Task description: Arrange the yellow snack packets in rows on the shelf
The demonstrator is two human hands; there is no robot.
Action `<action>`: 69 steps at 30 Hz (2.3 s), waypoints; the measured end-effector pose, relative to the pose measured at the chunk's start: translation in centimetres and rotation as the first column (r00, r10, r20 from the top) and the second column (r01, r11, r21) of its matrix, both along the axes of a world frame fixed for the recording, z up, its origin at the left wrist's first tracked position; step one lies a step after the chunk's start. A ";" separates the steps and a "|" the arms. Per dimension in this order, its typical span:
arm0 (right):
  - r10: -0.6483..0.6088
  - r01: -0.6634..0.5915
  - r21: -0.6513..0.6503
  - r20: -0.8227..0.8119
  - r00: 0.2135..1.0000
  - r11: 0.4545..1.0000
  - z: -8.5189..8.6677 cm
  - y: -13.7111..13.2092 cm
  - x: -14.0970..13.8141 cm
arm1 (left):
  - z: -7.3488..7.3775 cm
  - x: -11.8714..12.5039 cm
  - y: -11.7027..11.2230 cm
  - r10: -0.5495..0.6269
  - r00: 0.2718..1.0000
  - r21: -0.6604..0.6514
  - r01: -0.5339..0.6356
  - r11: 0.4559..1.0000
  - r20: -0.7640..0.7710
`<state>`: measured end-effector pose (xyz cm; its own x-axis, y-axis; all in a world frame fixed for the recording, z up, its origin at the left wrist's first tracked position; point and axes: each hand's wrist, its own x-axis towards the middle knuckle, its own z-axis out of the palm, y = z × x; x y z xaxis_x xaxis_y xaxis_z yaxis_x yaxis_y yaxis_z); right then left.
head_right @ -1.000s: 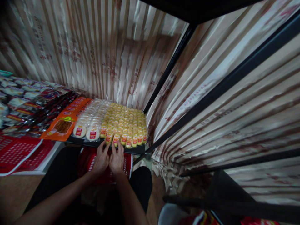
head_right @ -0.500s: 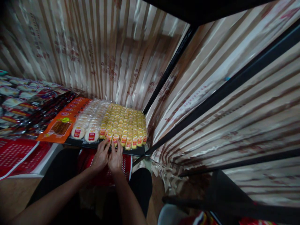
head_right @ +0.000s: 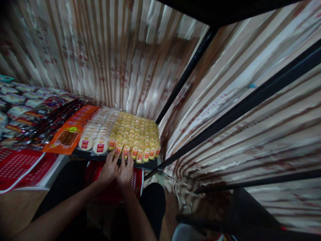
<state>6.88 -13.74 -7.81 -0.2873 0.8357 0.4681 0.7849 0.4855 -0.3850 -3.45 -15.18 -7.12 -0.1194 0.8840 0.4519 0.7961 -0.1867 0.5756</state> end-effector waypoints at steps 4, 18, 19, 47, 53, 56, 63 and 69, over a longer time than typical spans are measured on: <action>-0.010 0.009 0.019 0.048 0.999 1.000 -0.2 0.0 0.0 | 0.2 -0.1 0.1 -0.038 0.999 -0.012 0.038 0.999 -0.029; -0.016 0.015 0.027 0.070 0.997 1.000 -0.8 -1.0 0.4 | -0.3 0.1 0.1 -0.001 1.000 0.069 0.002 0.998 -0.005; -0.025 0.023 0.022 0.071 0.997 0.999 -0.7 -0.9 0.4 | -0.2 0.1 0.1 -0.008 1.000 0.062 0.009 0.998 -0.009; 0.060 -0.060 0.041 0.017 0.998 0.997 -1.4 0.3 1.0 | 0.0 0.0 0.7 -0.032 0.996 0.036 0.035 0.999 -0.086; 0.084 -0.081 0.071 -0.036 0.996 0.994 -1.7 0.2 1.0 | -0.3 -0.7 0.4 -0.077 0.995 0.020 0.079 0.997 -0.068; 0.092 -0.086 0.103 -0.056 0.994 0.991 -1.6 0.2 1.2 | -0.2 -0.9 0.4 -0.091 0.995 0.026 0.092 0.995 -0.042; 0.063 -0.055 0.102 -0.073 0.995 0.993 -1.3 0.1 1.0 | 0.0 -0.9 0.3 -0.122 0.991 0.019 0.123 0.992 -0.045; 0.085 -0.076 0.112 -0.078 0.993 0.991 -1.2 -0.5 1.0 | -0.7 -0.9 -0.4 -0.100 0.995 -0.002 0.100 0.995 -0.011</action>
<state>7.89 -14.22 -9.01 -0.3088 0.7543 0.5794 0.7093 0.5885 -0.3881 -4.36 -15.55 -7.82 -0.0253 0.8919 0.4516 0.7799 -0.2650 0.5671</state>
